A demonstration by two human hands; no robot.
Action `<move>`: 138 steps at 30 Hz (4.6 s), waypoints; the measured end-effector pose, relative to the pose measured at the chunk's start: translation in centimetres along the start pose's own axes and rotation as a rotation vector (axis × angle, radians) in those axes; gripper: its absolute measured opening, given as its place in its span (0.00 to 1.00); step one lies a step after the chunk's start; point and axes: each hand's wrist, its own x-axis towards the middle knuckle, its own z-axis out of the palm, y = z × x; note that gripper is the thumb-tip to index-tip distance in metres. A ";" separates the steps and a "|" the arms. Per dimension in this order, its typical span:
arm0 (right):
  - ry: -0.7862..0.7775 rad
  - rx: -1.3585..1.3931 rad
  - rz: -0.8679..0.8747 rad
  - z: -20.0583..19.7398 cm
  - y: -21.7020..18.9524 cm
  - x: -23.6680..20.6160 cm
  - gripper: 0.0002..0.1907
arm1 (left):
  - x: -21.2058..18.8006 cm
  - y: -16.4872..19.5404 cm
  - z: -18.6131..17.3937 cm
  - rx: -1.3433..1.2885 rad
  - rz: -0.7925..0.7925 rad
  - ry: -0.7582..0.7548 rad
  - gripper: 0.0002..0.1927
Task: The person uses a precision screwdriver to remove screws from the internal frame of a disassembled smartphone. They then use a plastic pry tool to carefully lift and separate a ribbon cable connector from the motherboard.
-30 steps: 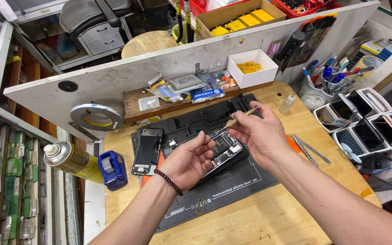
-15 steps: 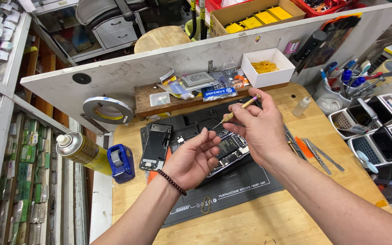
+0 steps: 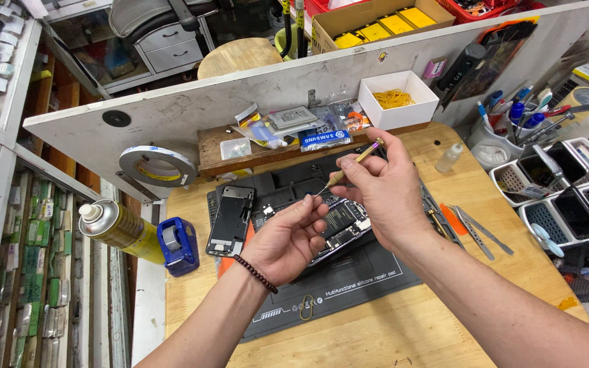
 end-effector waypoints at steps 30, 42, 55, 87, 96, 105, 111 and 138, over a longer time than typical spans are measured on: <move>-0.030 -0.238 -0.060 0.5 0.5 -0.4 0.30 | 0.7 -0.2 -0.3 0.060 -0.027 0.175 0.10; 0.048 -0.113 0.067 -0.1 1.5 0.2 0.32 | 0.9 -0.2 -0.4 0.016 -0.065 0.198 0.12; 0.042 -0.113 0.077 -0.1 1.9 0.1 0.32 | 1.0 -0.6 -0.8 0.008 -0.080 0.236 0.09; 0.253 -0.006 0.184 -8.0 4.6 1.9 0.26 | 4.7 0.2 3.3 2.085 0.015 0.396 0.30; 0.286 -0.075 0.193 -8.2 3.7 0.1 0.36 | 7.8 -0.1 1.5 2.046 -0.179 0.291 0.28; 0.163 -0.186 -0.010 -5.8 2.7 -1.2 0.33 | 7.3 1.5 -1.3 1.278 -0.134 0.256 0.09; 0.032 -0.410 -0.122 -4.1 4.4 -1.8 0.32 | 5.9 0.7 -2.1 1.079 0.035 0.227 0.09; -0.051 -0.632 -0.086 -1.5 8.4 -1.3 0.31 | 6.0 -0.7 -5.1 0.759 0.119 0.271 0.14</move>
